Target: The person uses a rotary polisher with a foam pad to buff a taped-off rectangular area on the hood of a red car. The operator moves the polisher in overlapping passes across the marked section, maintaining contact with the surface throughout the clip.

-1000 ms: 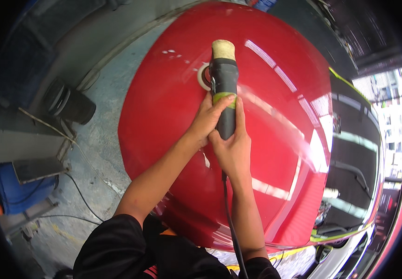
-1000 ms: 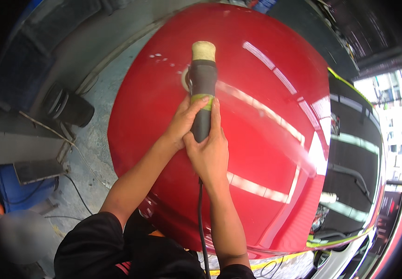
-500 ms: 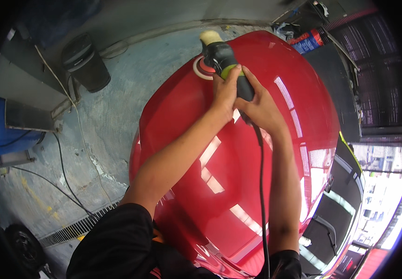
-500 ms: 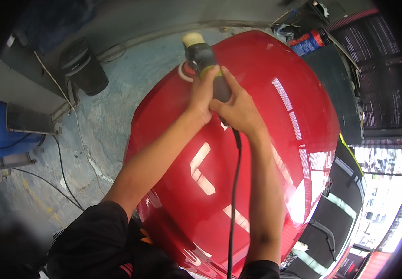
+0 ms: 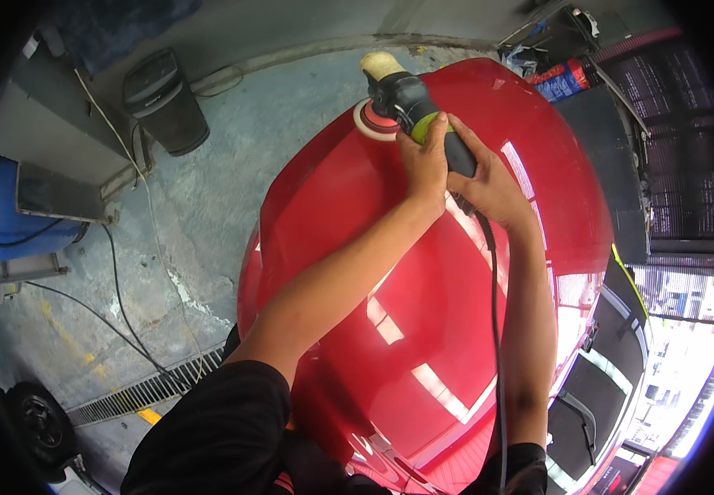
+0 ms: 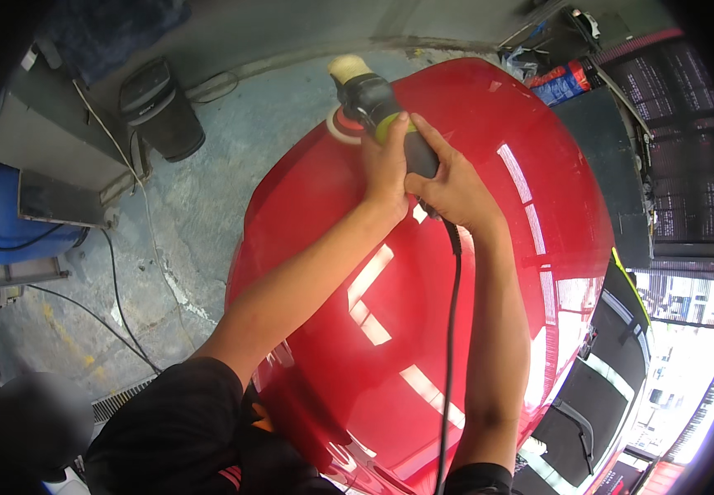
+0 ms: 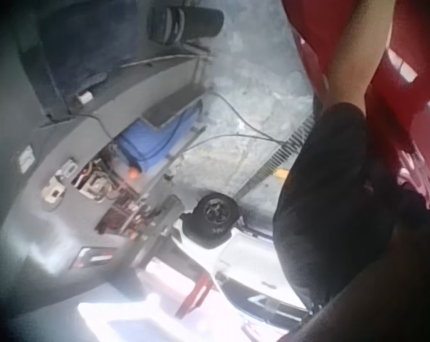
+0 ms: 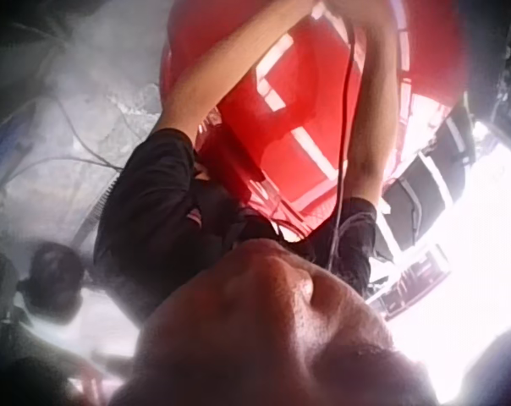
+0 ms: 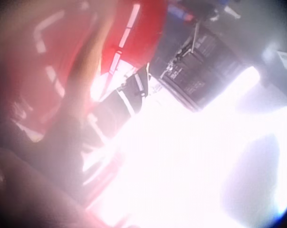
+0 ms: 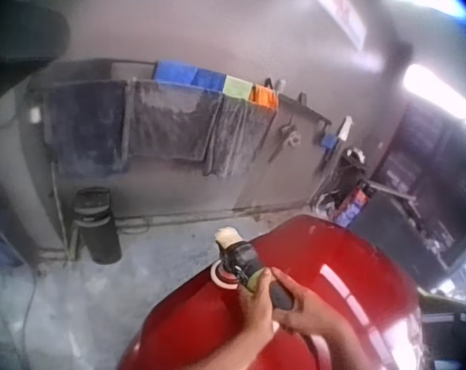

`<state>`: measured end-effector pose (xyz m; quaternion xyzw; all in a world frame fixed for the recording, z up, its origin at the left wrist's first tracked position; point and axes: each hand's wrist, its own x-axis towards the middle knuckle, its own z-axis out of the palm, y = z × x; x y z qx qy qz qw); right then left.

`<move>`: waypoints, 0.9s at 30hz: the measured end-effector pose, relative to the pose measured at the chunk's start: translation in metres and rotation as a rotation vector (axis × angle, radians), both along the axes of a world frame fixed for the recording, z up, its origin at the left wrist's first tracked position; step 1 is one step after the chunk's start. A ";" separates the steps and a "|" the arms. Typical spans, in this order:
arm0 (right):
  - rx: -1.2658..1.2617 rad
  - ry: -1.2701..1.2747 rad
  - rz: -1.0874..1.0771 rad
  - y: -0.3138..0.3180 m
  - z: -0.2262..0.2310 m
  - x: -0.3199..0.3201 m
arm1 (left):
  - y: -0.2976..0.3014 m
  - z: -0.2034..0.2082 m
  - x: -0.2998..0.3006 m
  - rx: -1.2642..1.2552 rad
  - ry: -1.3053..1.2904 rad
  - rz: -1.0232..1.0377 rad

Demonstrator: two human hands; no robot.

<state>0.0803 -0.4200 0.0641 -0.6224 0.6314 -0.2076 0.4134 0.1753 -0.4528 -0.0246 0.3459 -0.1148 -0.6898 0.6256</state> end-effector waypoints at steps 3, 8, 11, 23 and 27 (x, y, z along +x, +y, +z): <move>0.072 0.044 -0.008 0.006 0.020 0.000 | 0.018 0.014 -0.007 0.073 0.056 0.043; -0.156 0.062 -0.358 0.043 -0.006 -0.010 | 0.005 -0.001 -0.033 -0.071 0.060 -0.356; -0.197 -0.002 -0.508 0.055 -0.011 -0.013 | 0.008 0.001 -0.052 -0.107 -0.002 -0.412; -0.089 0.208 -0.734 0.144 0.005 0.014 | 0.071 0.005 -0.038 -0.174 -0.043 -0.775; -0.204 0.108 -0.958 0.233 -0.002 -0.021 | 0.153 0.024 -0.092 -0.267 -0.015 -0.986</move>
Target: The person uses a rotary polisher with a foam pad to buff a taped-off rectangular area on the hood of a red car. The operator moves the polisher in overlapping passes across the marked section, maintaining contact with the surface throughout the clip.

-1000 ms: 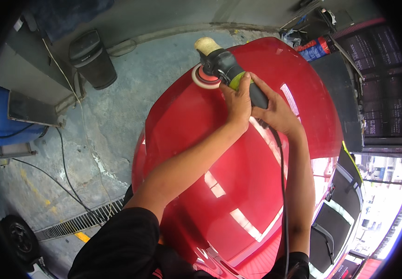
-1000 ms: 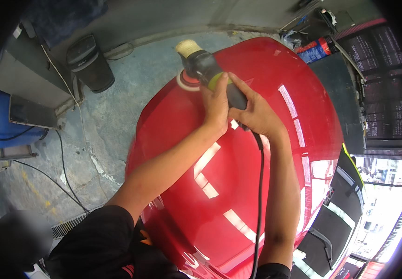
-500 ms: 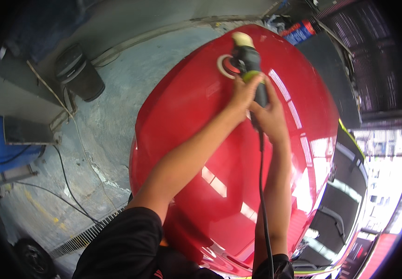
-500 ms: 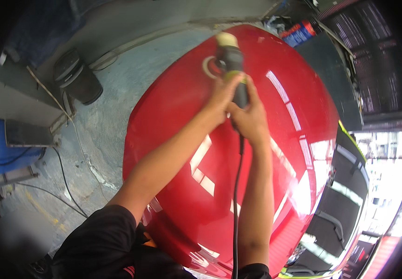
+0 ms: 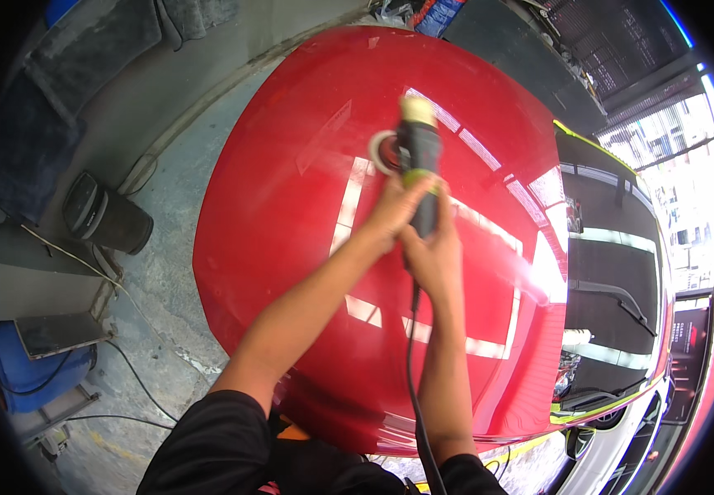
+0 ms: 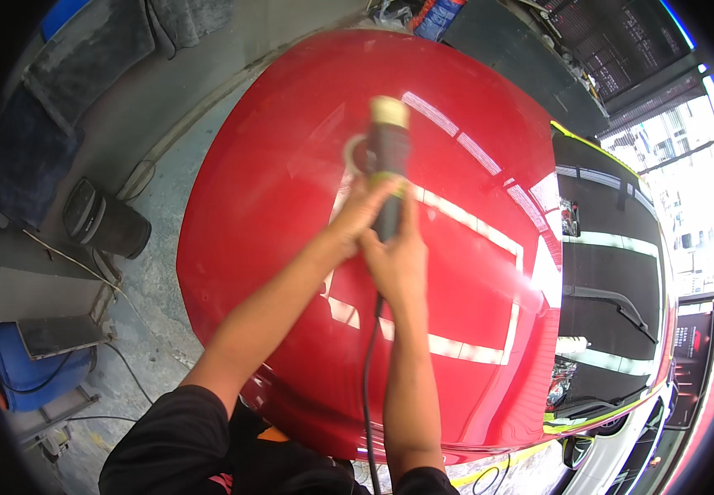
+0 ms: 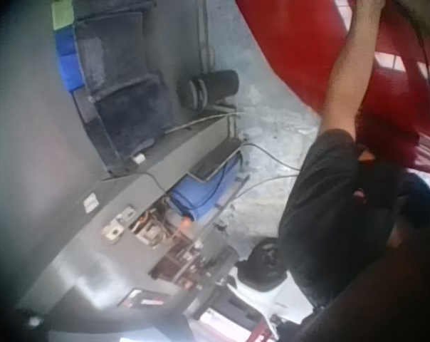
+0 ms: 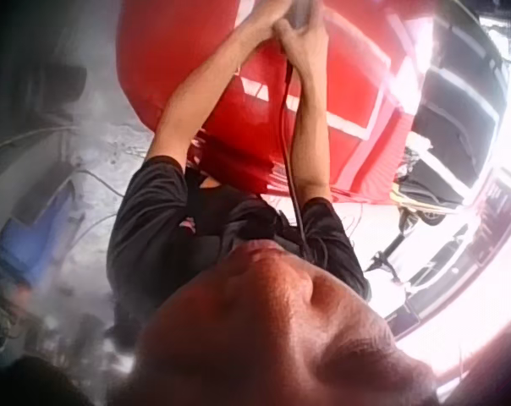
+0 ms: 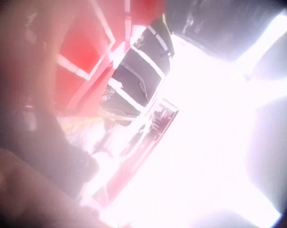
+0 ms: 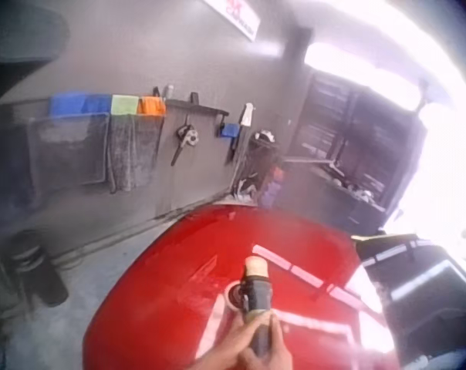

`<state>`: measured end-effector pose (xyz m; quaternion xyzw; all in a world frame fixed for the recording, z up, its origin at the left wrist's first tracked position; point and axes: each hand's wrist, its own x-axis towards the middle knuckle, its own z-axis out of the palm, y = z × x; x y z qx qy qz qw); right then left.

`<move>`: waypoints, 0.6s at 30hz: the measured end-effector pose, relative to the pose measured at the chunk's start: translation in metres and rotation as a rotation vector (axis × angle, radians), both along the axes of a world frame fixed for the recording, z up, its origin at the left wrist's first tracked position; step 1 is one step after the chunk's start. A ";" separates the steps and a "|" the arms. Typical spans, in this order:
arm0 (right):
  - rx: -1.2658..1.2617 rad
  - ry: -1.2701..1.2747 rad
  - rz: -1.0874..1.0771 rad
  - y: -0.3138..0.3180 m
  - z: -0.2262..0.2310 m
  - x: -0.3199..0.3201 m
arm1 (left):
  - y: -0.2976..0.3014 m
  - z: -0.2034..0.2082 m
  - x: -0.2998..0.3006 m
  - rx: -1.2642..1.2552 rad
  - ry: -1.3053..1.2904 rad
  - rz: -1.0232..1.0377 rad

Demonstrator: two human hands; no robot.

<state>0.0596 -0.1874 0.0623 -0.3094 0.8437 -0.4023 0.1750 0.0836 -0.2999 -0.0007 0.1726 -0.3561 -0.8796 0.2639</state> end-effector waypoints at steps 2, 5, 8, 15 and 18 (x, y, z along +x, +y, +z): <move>0.006 -0.137 -0.190 0.030 0.017 0.007 | 0.034 -0.006 -0.027 -0.032 0.005 -0.107; -0.036 -0.098 -0.268 0.057 0.005 0.017 | 0.057 0.005 -0.020 -0.088 -0.046 -0.273; -0.061 -0.109 -0.199 0.052 -0.002 0.030 | 0.045 -0.002 -0.006 -0.035 -0.043 -0.283; -0.099 -0.295 -0.016 -0.039 0.003 0.069 | -0.050 -0.017 0.059 -0.038 -0.080 -0.052; -0.121 -0.269 0.159 -0.081 -0.018 0.079 | -0.086 -0.011 0.100 -0.053 -0.151 0.132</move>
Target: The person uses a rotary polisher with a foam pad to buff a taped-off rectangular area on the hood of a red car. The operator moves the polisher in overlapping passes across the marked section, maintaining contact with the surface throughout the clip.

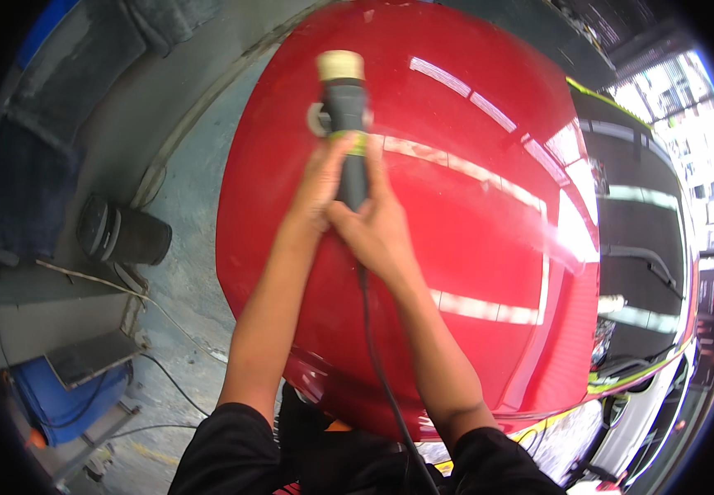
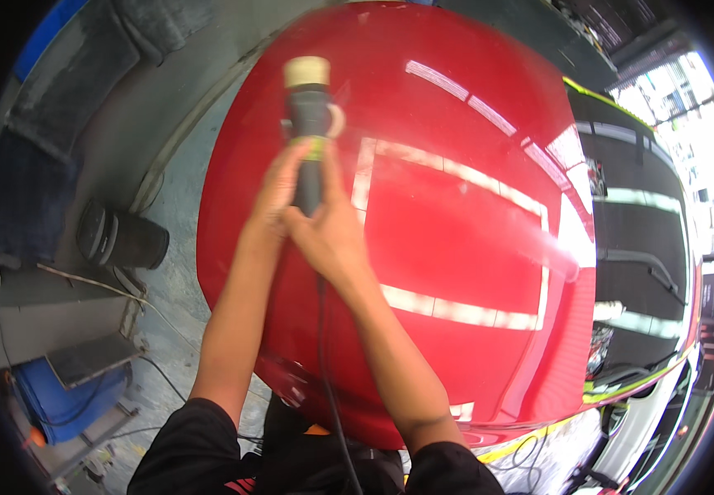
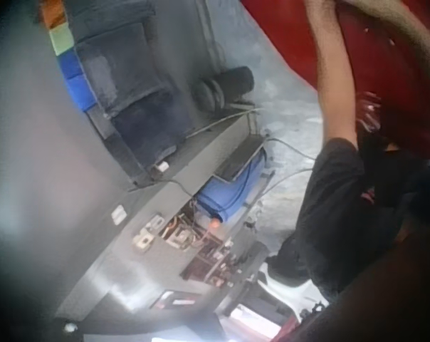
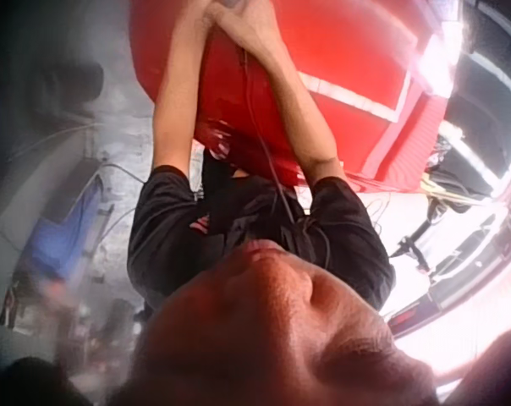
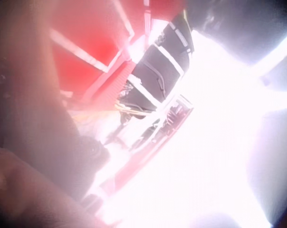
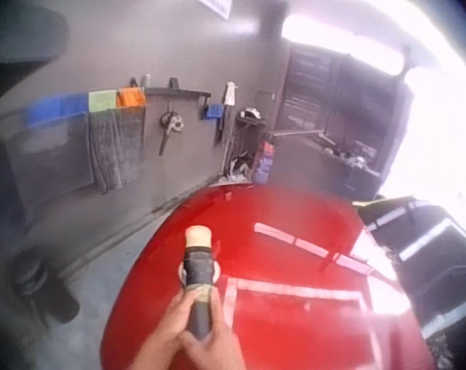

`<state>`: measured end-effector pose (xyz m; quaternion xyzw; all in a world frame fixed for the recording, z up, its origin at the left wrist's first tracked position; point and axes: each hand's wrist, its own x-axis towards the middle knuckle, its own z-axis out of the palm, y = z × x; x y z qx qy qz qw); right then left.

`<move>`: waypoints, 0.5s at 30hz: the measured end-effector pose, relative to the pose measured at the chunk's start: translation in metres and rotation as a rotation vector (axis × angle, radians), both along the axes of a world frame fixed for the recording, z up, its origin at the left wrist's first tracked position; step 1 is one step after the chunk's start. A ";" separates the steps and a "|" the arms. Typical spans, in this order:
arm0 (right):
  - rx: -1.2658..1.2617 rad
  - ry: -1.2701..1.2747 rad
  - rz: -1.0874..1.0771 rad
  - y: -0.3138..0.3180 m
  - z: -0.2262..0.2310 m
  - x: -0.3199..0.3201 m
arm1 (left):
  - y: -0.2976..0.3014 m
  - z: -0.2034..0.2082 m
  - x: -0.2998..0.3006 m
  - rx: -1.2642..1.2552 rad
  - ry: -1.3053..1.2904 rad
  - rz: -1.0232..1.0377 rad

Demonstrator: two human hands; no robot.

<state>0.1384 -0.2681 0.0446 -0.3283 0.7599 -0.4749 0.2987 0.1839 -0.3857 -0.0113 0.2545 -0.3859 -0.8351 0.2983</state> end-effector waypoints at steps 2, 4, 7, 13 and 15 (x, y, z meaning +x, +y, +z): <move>-0.100 0.005 0.097 -0.021 -0.014 0.009 | -0.027 -0.019 0.023 0.067 0.002 0.020; -0.243 -0.102 0.167 -0.028 -0.039 0.013 | -0.039 -0.023 0.031 0.181 0.017 0.114; -0.194 -0.325 0.120 -0.016 -0.029 0.014 | -0.032 -0.018 0.026 0.215 0.039 0.054; -0.256 -0.322 -0.183 0.063 -0.003 -0.033 | 0.047 0.011 -0.056 0.063 0.014 -0.062; -0.279 -0.388 -0.249 0.098 0.018 -0.051 | 0.080 0.013 -0.089 0.020 0.003 -0.132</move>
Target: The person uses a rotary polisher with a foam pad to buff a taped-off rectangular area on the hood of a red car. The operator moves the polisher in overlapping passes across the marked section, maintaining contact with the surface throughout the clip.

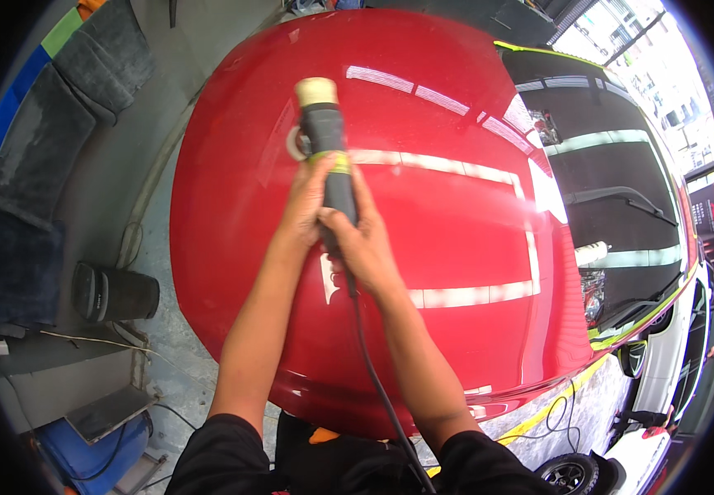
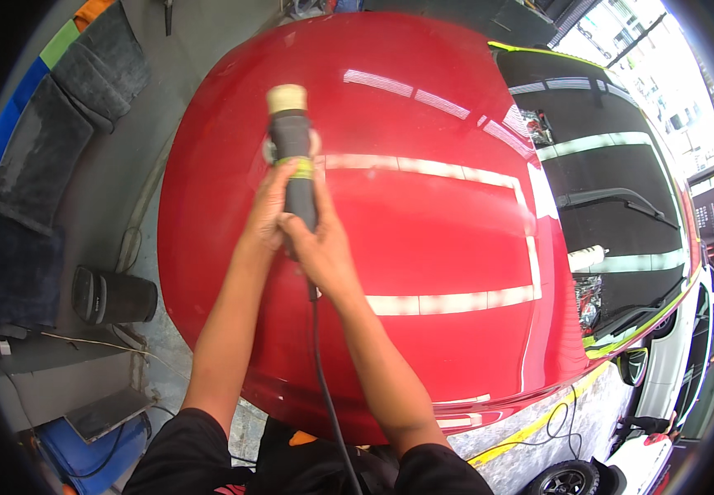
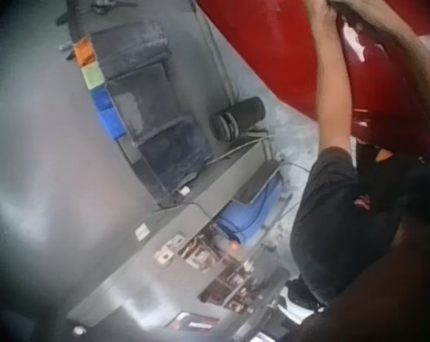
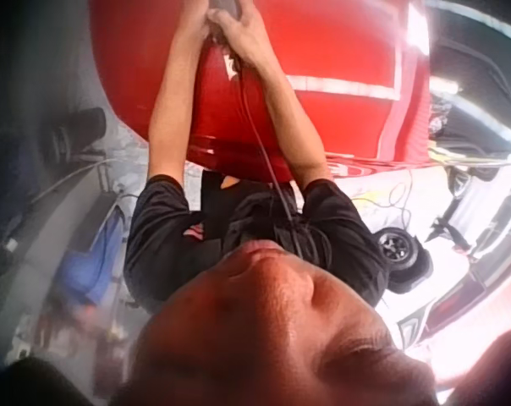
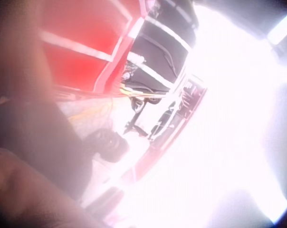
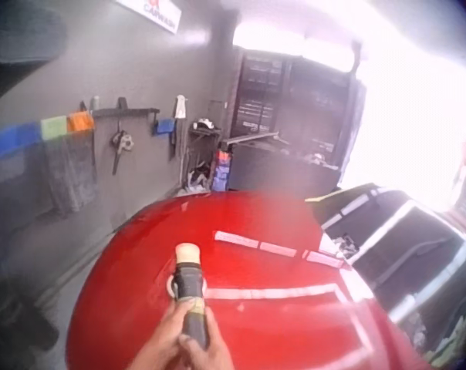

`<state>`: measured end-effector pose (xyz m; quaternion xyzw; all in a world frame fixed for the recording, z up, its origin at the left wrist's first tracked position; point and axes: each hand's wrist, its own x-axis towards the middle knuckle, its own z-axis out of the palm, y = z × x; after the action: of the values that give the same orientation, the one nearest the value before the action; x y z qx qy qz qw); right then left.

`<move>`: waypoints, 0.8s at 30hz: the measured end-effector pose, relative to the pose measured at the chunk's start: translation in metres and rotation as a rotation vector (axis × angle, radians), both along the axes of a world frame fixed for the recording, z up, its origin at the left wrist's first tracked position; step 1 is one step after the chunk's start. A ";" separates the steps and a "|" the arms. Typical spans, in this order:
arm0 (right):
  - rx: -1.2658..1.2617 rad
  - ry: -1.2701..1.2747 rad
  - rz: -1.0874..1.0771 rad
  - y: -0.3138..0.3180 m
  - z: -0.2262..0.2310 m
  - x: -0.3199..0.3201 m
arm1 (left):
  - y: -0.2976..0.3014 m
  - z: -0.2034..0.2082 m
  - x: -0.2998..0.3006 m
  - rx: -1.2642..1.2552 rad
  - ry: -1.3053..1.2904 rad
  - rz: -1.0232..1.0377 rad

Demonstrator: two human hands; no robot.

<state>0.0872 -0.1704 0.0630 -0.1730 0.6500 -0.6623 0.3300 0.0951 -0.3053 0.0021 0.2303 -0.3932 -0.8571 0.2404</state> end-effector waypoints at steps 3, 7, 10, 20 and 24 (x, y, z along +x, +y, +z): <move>0.043 0.071 -0.137 0.055 0.004 -0.027 | 0.062 0.008 -0.046 -0.002 0.066 -0.151; 0.062 0.002 -0.334 0.113 0.005 -0.041 | 0.133 0.008 -0.091 -0.014 0.084 -0.292; 0.056 -0.028 -0.418 0.120 0.003 -0.032 | 0.148 0.013 -0.092 -0.042 0.021 -0.404; 0.081 0.015 -0.210 0.024 -0.010 0.030 | 0.039 0.008 0.001 0.028 0.048 -0.227; 0.077 0.105 -0.085 -0.031 -0.021 0.055 | -0.018 -0.003 0.044 0.045 0.036 -0.058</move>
<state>0.1424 -0.2017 0.0420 -0.1670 0.6983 -0.6401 0.2733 0.1393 -0.3228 -0.0008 0.2087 -0.3760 -0.8763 0.2171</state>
